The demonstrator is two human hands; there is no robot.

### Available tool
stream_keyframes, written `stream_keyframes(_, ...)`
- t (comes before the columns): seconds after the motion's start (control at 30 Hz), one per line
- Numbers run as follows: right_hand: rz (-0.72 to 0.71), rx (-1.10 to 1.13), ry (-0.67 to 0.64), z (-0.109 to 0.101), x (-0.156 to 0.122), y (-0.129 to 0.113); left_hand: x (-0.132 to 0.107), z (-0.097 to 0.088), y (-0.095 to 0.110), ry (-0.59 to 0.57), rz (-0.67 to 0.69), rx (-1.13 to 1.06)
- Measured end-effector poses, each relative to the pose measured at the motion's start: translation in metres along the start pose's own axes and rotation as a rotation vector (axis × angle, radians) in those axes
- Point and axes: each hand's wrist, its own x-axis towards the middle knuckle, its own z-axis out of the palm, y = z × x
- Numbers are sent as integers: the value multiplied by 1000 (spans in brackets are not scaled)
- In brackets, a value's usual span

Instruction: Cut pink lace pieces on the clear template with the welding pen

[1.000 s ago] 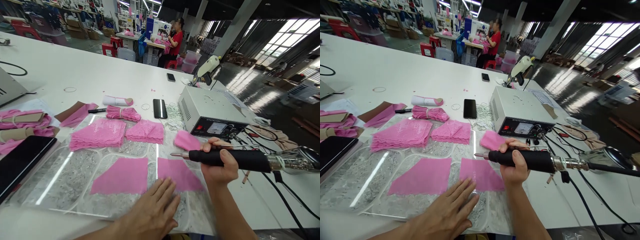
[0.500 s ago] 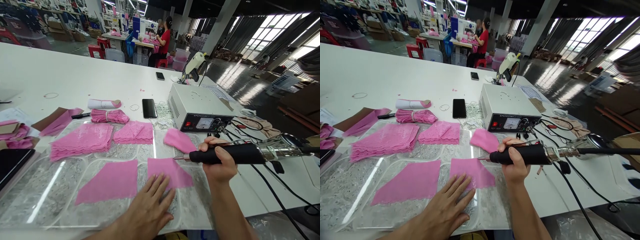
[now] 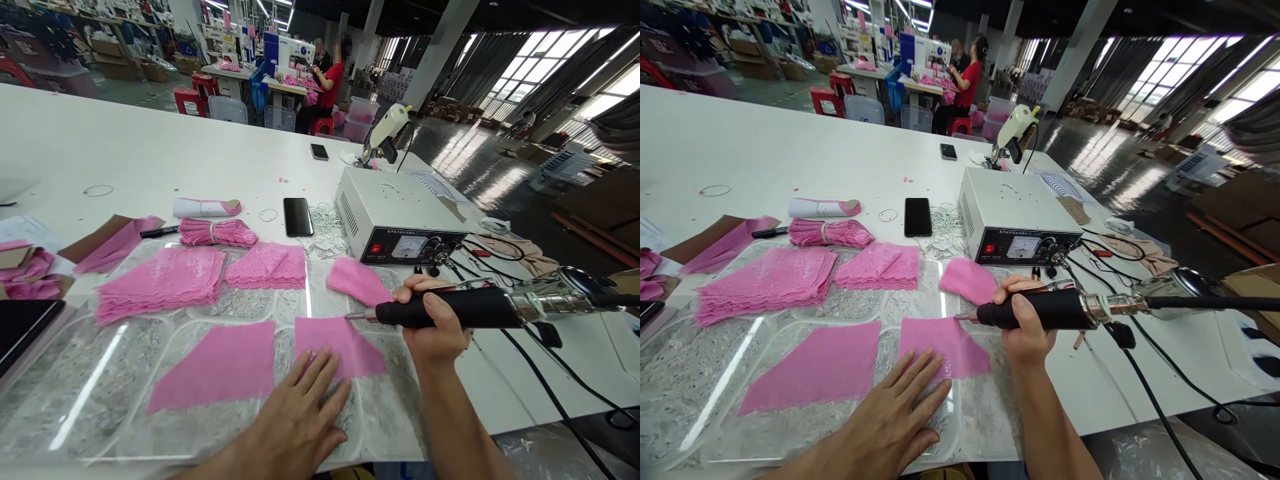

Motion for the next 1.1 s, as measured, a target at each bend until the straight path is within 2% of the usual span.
stream_keyframes(0.23,6,13,36,1,2,-3,-2,2,1,-28,-8,-34)
stream_keyframes(0.37,-2,77,70,10,-3,-3,-2,2,2,-56,-12,-59)
stream_keyframes(0.47,36,118,32,25,-13,1,-3,1,2,-53,-25,-60)
stream_keyframes(0.63,90,147,-103,45,-30,10,-4,2,3,15,-34,-35)
stream_keyframes(0.73,97,146,-142,49,-34,13,-4,3,4,19,-24,-27)
stream_keyframes(1.1,101,158,-160,49,-36,18,-4,4,4,14,-33,-36)
